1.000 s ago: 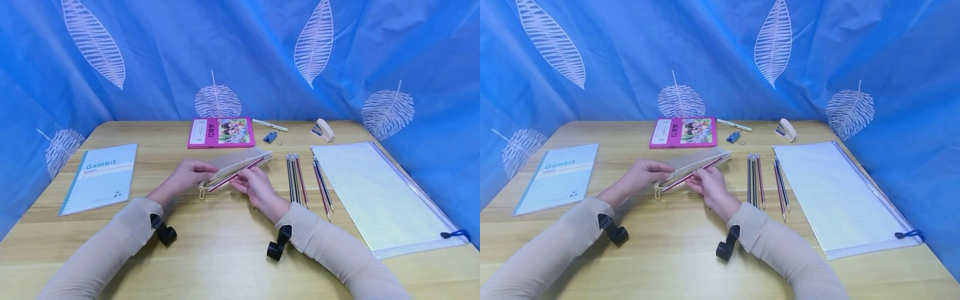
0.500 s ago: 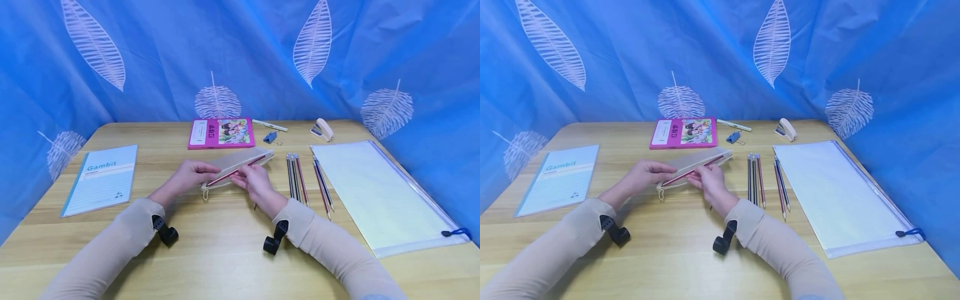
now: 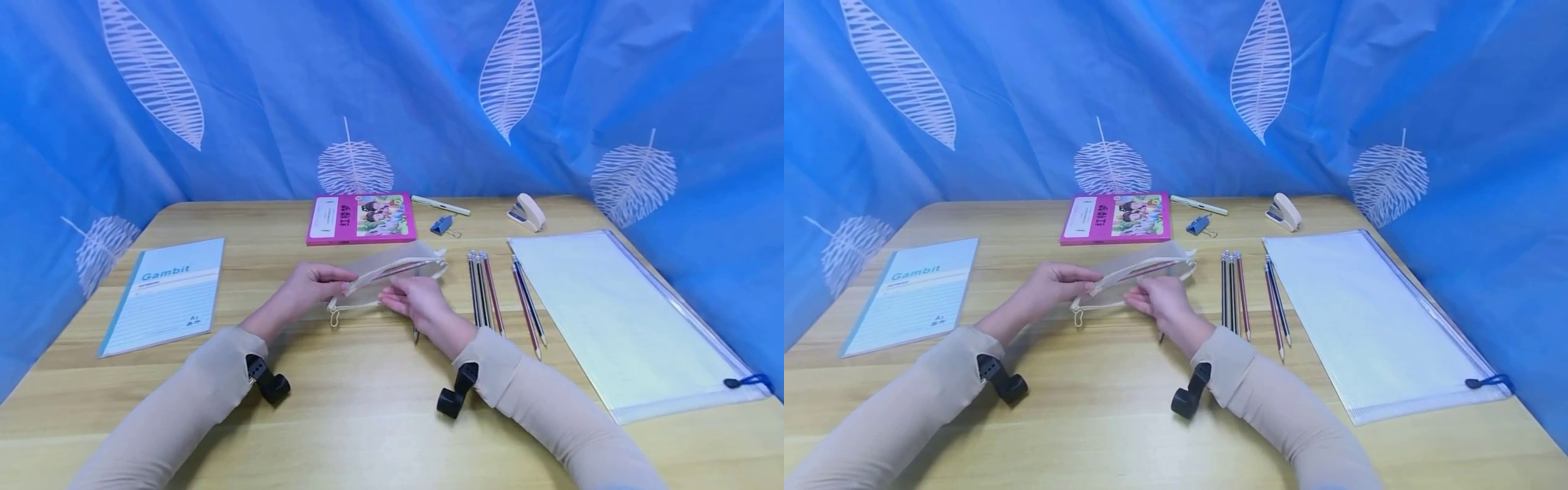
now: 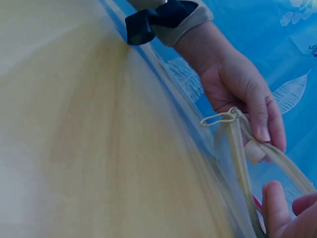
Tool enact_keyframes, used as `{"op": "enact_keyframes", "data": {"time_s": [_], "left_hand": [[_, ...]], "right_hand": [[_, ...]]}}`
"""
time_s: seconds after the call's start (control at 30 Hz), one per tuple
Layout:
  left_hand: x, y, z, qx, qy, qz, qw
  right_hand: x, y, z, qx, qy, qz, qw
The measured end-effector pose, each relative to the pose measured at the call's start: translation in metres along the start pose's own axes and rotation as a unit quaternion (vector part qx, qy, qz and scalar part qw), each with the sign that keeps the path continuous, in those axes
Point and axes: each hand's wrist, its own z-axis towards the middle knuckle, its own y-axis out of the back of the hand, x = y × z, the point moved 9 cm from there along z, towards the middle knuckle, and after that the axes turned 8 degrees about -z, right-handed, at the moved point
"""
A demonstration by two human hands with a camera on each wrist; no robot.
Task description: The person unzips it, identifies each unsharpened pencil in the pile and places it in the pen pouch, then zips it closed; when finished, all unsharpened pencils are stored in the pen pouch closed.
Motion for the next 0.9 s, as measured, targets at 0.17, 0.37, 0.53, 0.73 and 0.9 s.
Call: {"op": "enact_keyframes", "data": {"time_s": [0.17, 0.37, 0.53, 0.73, 0.9], "left_hand": [[0.003, 0.002, 0.001, -0.01, 0.008, -0.017, 0.9998], [0.005, 0.009, 0.004, -0.024, 0.0, -0.02, 0.9995], [0.003, 0.014, 0.002, -0.032, -0.004, -0.019, 0.9993], [0.002, 0.016, 0.0, -0.038, -0.003, -0.015, 0.9992], [0.002, 0.018, -0.001, -0.042, -0.002, -0.016, 0.999]], "right_hand": [[0.017, 0.013, -0.02, 0.078, 0.028, -0.062, 0.995], [0.055, 0.069, -0.027, 0.095, 0.108, -0.118, 0.983], [0.065, 0.118, -0.019, 0.062, 0.123, -0.219, 0.966], [0.062, 0.141, -0.014, 0.035, 0.117, -0.344, 0.931], [0.057, 0.149, -0.011, 0.018, 0.104, -0.409, 0.907]]}}
